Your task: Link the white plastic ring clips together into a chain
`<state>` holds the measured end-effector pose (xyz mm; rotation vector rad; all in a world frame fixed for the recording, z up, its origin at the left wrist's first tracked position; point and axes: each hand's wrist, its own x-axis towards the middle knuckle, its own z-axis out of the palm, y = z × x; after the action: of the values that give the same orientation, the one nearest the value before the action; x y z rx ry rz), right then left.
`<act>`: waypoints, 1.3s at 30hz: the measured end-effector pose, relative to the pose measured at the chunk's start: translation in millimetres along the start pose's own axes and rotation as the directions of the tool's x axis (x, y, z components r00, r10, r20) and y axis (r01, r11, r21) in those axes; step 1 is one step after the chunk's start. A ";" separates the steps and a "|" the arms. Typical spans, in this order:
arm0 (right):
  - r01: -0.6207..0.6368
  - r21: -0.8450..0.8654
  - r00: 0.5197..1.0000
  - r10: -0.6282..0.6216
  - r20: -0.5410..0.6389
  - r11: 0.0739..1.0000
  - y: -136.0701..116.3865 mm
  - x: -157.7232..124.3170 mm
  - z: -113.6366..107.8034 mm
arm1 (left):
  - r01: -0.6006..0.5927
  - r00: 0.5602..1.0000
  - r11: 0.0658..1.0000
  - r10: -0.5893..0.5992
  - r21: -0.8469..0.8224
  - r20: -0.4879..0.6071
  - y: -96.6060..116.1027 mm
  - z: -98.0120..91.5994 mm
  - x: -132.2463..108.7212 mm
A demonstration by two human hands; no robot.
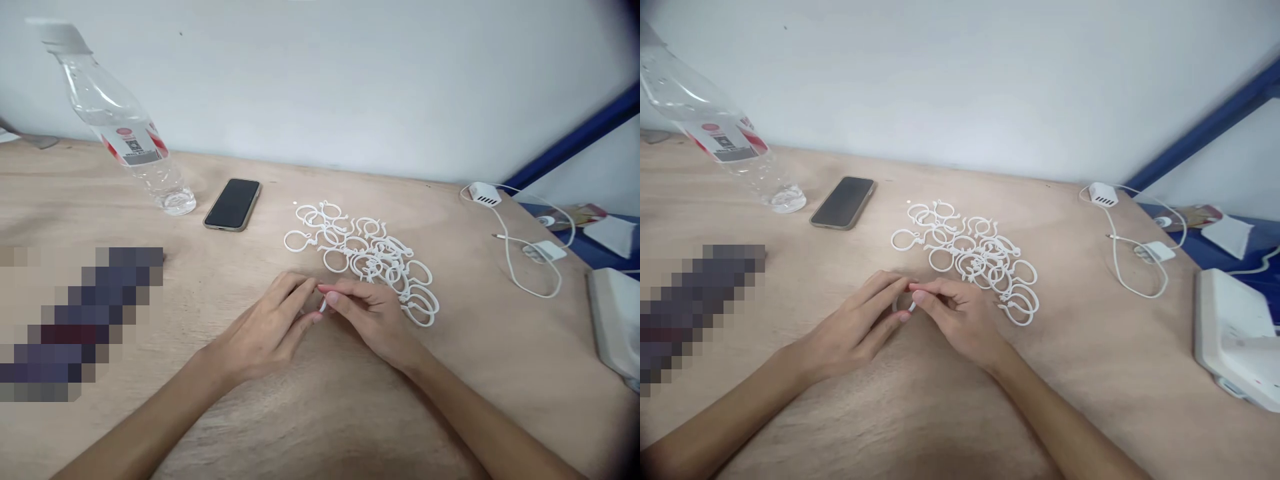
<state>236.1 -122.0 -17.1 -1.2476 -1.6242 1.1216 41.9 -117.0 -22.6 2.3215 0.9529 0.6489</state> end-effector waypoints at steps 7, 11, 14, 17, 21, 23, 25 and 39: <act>0.177 -0.688 0.926 -0.356 -0.125 0.704 14.2 14.9 -20.2 | -0.122 0.984 0.989 0.132 0.079 -0.124 1.8 -2.1 -2.0; 0.240 -0.842 0.916 -0.399 0.033 0.482 17.3 15.5 -13.3 | -0.071 0.966 0.996 0.083 0.059 -0.243 0.7 -1.9 -0.6; 0.327 -0.867 0.861 -0.497 0.109 0.376 12.2 7.7 -4.0 | 0.113 0.936 0.992 -0.089 0.053 -0.342 -2.9 0.5 2.5; 0.437 -0.842 0.793 -0.578 0.194 0.317 5.2 -1.8 5.2 | 0.239 0.920 0.971 -0.231 -0.014 -0.317 -6.6 2.4 5.0; 0.522 -0.755 0.768 -0.603 0.214 0.397 2.5 -7.9 14.8 | 0.219 0.918 0.952 -0.276 -0.216 -0.286 -8.6 2.2 4.6; 0.482 -0.682 0.809 -0.578 0.107 0.549 3.7 -8.1 17.7 | 0.196 0.896 0.939 -0.289 -0.283 -0.338 -8.2 1.5 3.6; 0.351 -0.558 0.872 -0.480 -0.098 0.752 4.5 -7.7 19.5 | 0.114 0.890 0.966 -0.204 -0.234 -0.407 -7.4 1.1 2.9; 0.081 -0.007 0.983 -0.081 -0.162 0.997 -8.9 -4.8 20.6 | 0.033 0.928 0.998 -0.012 0.050 -0.372 -3.4 -0.5 2.6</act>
<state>215.3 -131.5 -15.2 -1.2290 -1.5381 0.9450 41.6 -112.9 -23.9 2.2737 1.1736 1.0934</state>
